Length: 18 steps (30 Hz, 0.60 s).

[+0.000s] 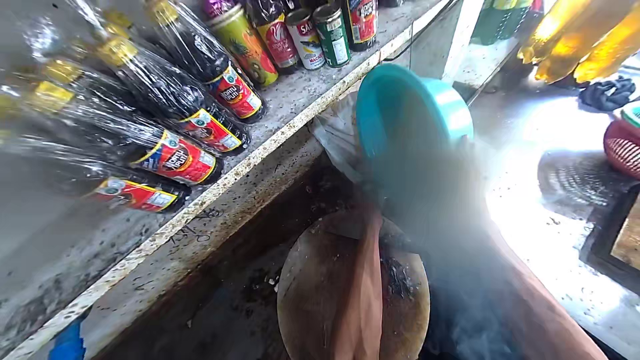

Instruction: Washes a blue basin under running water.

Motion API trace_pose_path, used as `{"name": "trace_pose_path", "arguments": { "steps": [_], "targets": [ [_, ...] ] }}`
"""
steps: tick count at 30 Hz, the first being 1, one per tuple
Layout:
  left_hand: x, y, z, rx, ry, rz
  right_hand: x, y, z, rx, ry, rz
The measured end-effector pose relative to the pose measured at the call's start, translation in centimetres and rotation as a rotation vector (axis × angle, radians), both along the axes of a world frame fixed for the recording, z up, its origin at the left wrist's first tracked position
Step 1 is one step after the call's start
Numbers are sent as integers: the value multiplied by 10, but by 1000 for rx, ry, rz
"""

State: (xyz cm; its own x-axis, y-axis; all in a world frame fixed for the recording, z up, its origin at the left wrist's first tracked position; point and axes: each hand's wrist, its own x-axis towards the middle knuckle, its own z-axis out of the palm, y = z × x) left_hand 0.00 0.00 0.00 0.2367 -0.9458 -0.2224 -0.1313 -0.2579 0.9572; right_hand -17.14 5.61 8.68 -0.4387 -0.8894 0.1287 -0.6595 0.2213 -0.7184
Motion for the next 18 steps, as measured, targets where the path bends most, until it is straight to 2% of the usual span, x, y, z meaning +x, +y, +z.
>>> {"name": "trace_pose_path", "arguments": {
  "steps": [4, 8, 11, 15, 17, 18],
  "targets": [
    [4, -15, -26, -122, 61, -19, 21, -3, -7, 33, -65, -37],
    [17, -22, -44, -181, -49, -126, 39, 6, -21, 5, -25, 20],
    [25, -28, -60, -177, -68, -173, 44, -13, -21, -27, 21, 52],
    [20, -35, -60, -110, 129, -131, 52, -63, 30, 91, 60, 139],
    [12, -34, -49, -89, 255, -62, 59, -86, 60, 199, 89, 209],
    [10, -32, -42, -84, 304, -25, 61, -103, 63, 241, 146, 233]
  ]
}}
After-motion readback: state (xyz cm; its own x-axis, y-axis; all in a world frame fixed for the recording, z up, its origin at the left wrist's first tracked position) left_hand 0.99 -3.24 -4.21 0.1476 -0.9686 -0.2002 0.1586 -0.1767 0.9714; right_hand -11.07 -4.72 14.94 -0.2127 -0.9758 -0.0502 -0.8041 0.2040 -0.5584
